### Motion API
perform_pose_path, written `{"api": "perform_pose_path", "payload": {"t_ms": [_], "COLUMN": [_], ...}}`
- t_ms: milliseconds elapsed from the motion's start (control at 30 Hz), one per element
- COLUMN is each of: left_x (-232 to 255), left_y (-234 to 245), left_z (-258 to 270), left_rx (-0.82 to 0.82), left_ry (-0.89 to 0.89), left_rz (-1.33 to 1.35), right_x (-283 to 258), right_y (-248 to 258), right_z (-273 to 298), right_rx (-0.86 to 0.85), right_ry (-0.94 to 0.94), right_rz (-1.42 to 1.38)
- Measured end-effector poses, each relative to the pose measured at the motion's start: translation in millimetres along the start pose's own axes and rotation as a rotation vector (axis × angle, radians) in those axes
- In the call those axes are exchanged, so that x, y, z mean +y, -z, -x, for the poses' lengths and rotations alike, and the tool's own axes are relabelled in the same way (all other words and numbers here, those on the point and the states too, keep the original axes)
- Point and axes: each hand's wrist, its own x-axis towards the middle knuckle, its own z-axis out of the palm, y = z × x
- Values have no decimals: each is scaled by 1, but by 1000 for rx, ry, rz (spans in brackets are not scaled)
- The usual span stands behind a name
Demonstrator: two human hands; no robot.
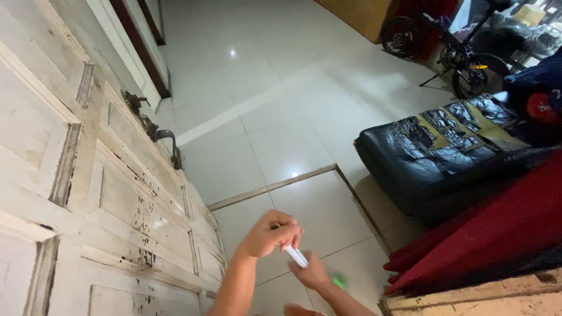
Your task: The person sweeps debris from a tiled floor into a pile using a broom, moving through a doorway and around furniture.
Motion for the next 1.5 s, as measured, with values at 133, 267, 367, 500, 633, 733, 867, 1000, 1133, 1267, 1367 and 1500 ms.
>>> {"api": "perform_pose_path", "payload": {"t_ms": [133, 267, 367, 500, 633, 733, 867, 1000, 1133, 1267, 1367, 1500], "left_x": [86, 75, 40, -22, -104, -143, -145, -39, 69, 79, 62, 38], "left_y": [-39, -63, -49, -23, -36, -20, 32, 89, 92, 93, 125, 173], "left_z": [-4, -25, -34, -46, -67, -65, -71, -95, -92, -122, -140, -159], "left_rx": [-81, -73, 2, -32, -59, 70, 220, -30, -269, -378, -367, -294], "left_ry": [-48, -31, 20, -38, 11, 174, 132, -146, -270, -141, 40, 55], "left_rz": [-296, -499, -339, -44, 149, 286, 244, 187, -179, -596, -693, -463], "right_x": [-112, -144, -103, 4, 96, 121, 87, -31, -141, -199, -208, -181], "right_y": [11, 8, 16, 31, 45, 52, 48, 34, 10, -27, -35, -26], "right_z": [-18, -30, -44, -38, -24, -27, -57, -94, -131, -179, -217, -247], "right_rx": [-256, -294, -225, -73, 24, -112, -91, -84, -206, -204, -151, -45], "right_ry": [664, 564, 388, 76, -57, -189, -25, 14, 520, 616, 585, 394], "right_rz": [-274, -220, -145, -60, 18, 110, 72, -8, -472, -476, -438, -329]}}
